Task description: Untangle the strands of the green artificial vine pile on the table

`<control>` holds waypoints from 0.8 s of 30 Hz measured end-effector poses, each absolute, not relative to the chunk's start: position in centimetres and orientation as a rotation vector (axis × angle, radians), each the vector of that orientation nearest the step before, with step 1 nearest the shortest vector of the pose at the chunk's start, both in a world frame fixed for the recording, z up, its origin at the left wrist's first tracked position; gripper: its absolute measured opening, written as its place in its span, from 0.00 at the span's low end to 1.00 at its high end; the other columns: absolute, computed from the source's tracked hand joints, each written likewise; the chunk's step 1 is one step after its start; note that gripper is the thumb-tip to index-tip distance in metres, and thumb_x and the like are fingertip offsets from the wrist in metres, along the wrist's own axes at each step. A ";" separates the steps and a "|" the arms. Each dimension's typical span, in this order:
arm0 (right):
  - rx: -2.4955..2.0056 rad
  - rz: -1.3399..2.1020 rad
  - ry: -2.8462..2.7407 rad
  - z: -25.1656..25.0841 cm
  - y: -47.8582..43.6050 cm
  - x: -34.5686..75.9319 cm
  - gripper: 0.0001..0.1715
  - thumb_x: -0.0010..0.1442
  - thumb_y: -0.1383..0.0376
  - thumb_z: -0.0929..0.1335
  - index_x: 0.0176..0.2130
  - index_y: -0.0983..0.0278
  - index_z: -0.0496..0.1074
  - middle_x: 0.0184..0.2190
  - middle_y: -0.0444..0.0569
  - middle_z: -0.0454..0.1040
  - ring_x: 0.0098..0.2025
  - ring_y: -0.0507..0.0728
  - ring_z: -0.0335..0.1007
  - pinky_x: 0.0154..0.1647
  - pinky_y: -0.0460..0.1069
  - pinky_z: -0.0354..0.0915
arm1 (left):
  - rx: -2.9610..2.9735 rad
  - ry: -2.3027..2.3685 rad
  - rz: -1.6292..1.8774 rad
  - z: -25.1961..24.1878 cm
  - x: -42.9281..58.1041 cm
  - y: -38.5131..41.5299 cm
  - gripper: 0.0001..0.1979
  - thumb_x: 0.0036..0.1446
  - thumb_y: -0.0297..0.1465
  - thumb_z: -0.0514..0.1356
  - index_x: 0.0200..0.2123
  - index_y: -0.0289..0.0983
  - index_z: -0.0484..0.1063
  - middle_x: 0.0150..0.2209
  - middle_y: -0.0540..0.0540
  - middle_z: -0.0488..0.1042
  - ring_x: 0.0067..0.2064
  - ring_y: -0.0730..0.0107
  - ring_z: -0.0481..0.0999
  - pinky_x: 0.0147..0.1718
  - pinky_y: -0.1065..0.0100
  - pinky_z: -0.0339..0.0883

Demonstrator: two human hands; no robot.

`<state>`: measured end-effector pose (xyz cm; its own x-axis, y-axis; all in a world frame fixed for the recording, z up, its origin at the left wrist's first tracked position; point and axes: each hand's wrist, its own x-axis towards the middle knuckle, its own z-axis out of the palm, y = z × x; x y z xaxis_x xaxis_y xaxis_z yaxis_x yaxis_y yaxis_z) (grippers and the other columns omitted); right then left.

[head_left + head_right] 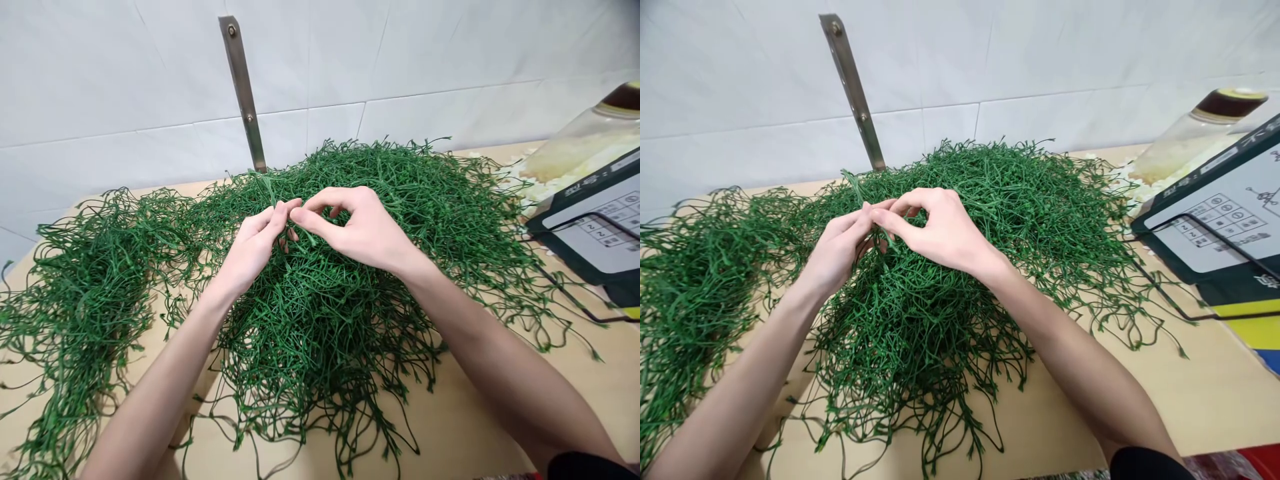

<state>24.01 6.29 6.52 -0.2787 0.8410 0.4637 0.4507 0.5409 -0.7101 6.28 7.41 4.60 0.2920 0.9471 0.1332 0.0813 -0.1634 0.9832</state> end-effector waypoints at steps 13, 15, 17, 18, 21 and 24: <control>-1.046 0.636 -2.028 6.0 6.4 24.1 0.07 0.58 0.66 0.68 0.29 0.66 0.75 0.40 0.49 0.78 0.47 0.58 0.70 0.55 0.57 0.57 | 1.991 1.244 1.066 5.8 5.9 6.8 0.16 0.59 0.43 0.60 0.29 0.37 0.78 0.31 0.47 0.69 0.38 0.65 0.66 0.41 0.64 0.61; -1.001 0.739 -1.956 6.1 6.5 24.1 0.07 0.57 0.66 0.68 0.29 0.66 0.74 0.37 0.48 0.79 0.43 0.56 0.72 0.49 0.53 0.60 | 1.897 1.151 1.077 5.9 5.9 6.8 0.17 0.58 0.44 0.61 0.31 0.36 0.79 0.25 0.49 0.67 0.29 0.70 0.62 0.30 0.67 0.57; -0.964 0.873 -1.868 6.1 6.7 24.1 0.07 0.56 0.66 0.69 0.29 0.67 0.75 0.35 0.48 0.79 0.38 0.54 0.72 0.43 0.51 0.62 | 1.809 1.112 1.101 5.9 6.0 6.8 0.17 0.55 0.45 0.64 0.34 0.35 0.80 0.25 0.50 0.69 0.26 0.74 0.59 0.26 0.69 0.53; -0.945 0.951 -1.815 6.0 6.8 24.1 0.07 0.55 0.65 0.70 0.29 0.67 0.75 0.34 0.48 0.79 0.37 0.53 0.72 0.42 0.51 0.63 | 1.777 1.106 1.120 5.9 6.0 6.8 0.18 0.54 0.45 0.65 0.35 0.35 0.79 0.26 0.49 0.71 0.26 0.74 0.61 0.25 0.69 0.53; -0.899 1.171 -1.647 5.7 7.2 24.1 0.07 0.52 0.65 0.72 0.29 0.67 0.77 0.32 0.49 0.80 0.36 0.53 0.72 0.42 0.50 0.66 | 1.713 1.125 1.185 5.9 6.0 6.9 0.18 0.50 0.44 0.68 0.34 0.35 0.77 0.29 0.47 0.75 0.28 0.74 0.66 0.27 0.70 0.59; -0.922 1.264 -1.572 5.4 7.5 24.1 0.07 0.50 0.65 0.74 0.28 0.67 0.78 0.30 0.48 0.79 0.33 0.51 0.72 0.41 0.49 0.67 | 1.711 1.143 1.195 5.9 6.0 7.0 0.16 0.49 0.43 0.69 0.30 0.36 0.72 0.26 0.50 0.72 0.27 0.75 0.65 0.27 0.72 0.60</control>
